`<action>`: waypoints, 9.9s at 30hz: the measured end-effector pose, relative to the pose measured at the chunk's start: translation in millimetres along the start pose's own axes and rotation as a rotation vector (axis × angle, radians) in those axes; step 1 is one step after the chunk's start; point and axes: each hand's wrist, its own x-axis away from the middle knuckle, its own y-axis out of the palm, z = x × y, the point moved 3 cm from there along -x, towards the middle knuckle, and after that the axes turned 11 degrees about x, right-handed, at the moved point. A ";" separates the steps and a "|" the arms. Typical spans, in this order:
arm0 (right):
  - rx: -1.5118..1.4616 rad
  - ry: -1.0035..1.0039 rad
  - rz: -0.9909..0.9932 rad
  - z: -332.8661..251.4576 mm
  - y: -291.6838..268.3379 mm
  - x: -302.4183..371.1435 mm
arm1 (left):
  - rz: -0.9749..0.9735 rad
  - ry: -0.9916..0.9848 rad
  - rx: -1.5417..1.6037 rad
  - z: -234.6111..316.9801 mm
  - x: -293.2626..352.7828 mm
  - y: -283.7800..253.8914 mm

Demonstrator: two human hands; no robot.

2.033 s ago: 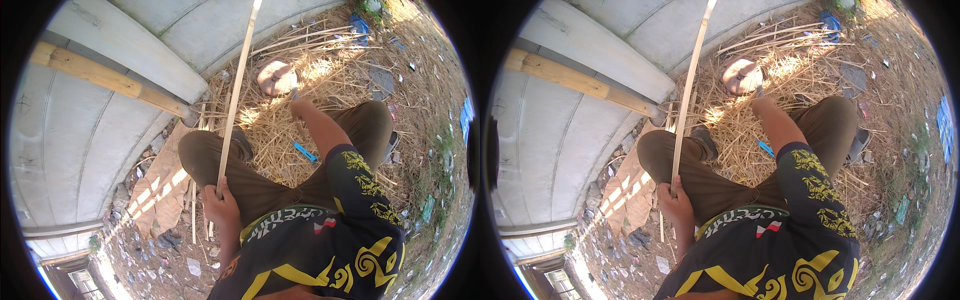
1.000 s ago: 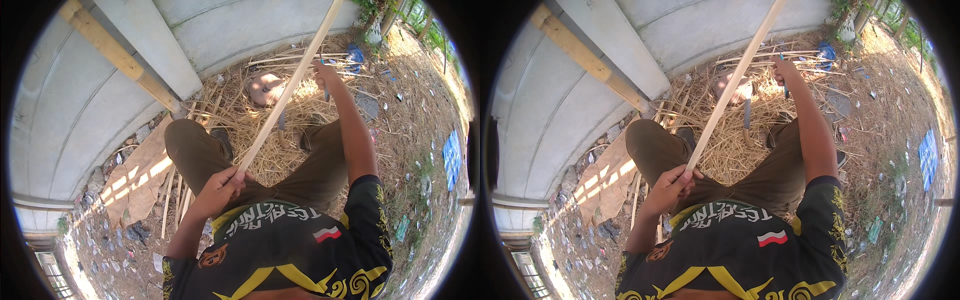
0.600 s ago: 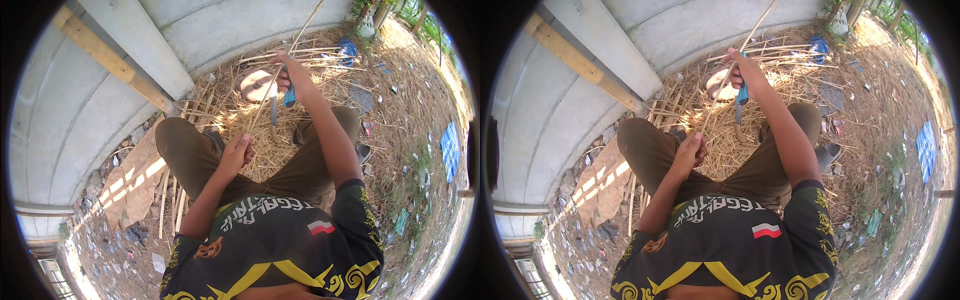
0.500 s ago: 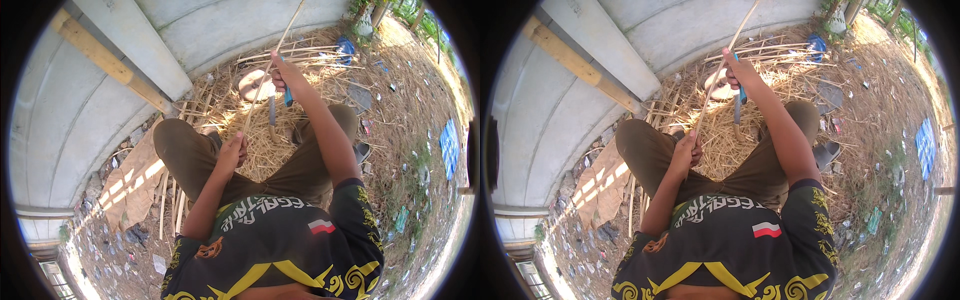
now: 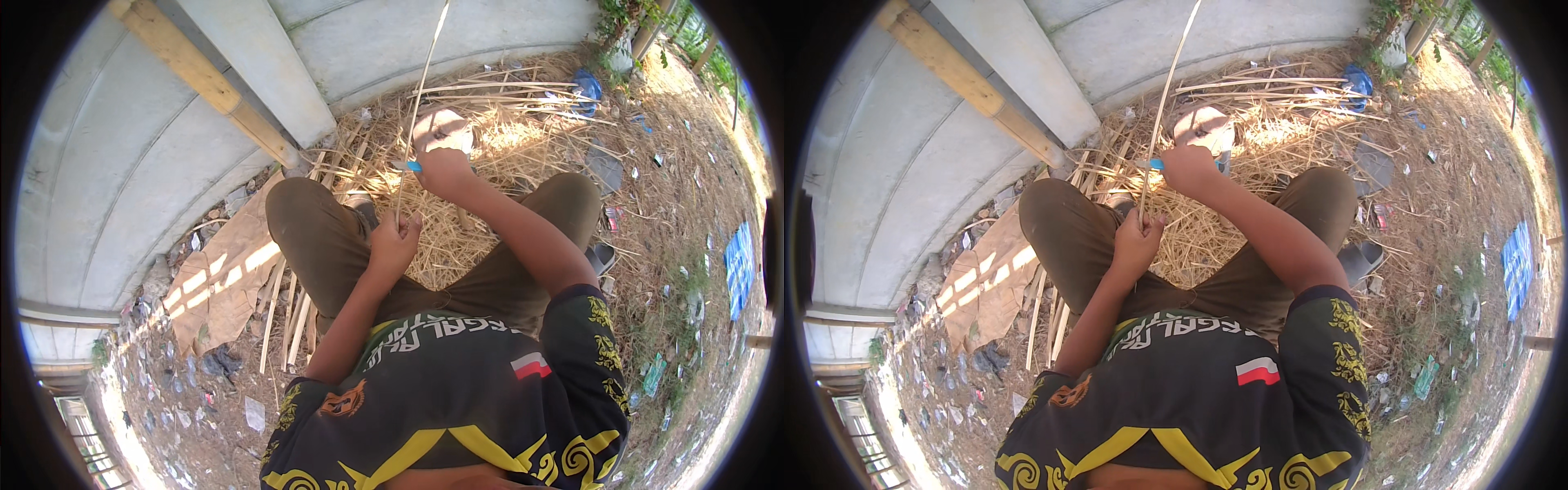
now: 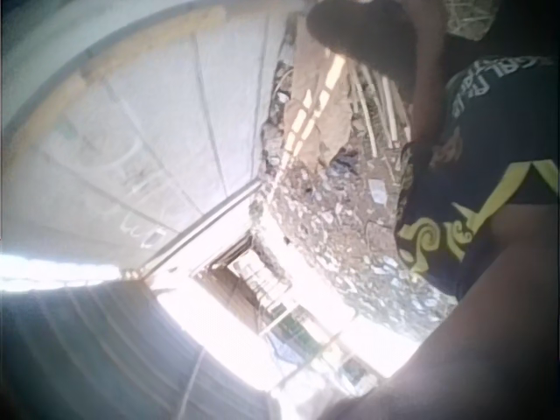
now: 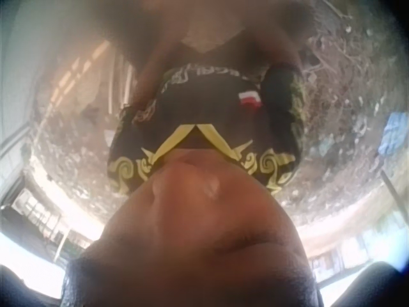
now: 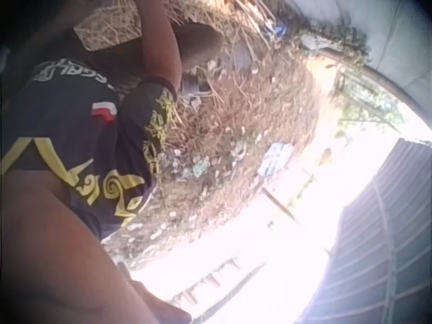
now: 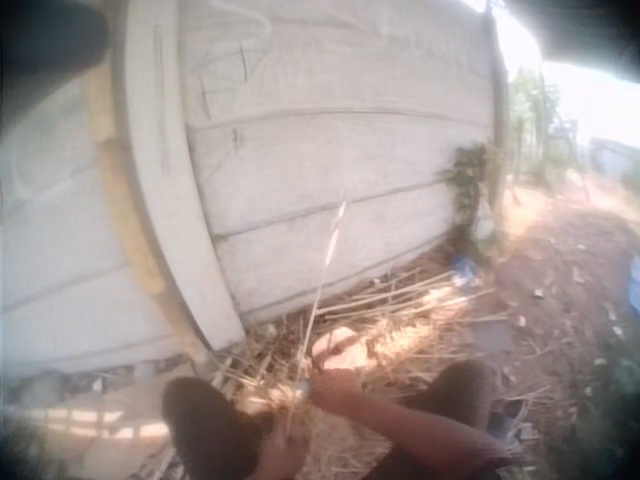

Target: The person sits on the ground and uses a knife to shave and smooth a long, thin bamboo stick. They hold the stick with one hand and scrape the blade along its length to remove the outer layer and refine the shape.

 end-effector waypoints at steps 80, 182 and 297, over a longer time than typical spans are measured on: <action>-0.044 0.711 0.363 137.8 -54.0 -10.3 | -0.318 -0.084 -0.359 42.7 163.7 -130.6; -0.169 0.026 0.173 -42.9 -58.9 11.5 | -0.186 -0.386 0.739 76.1 82.1 -61.8; -0.125 0.138 0.460 -11.7 -94.5 -22.4 | -0.187 -0.226 0.304 102.3 74.1 -58.9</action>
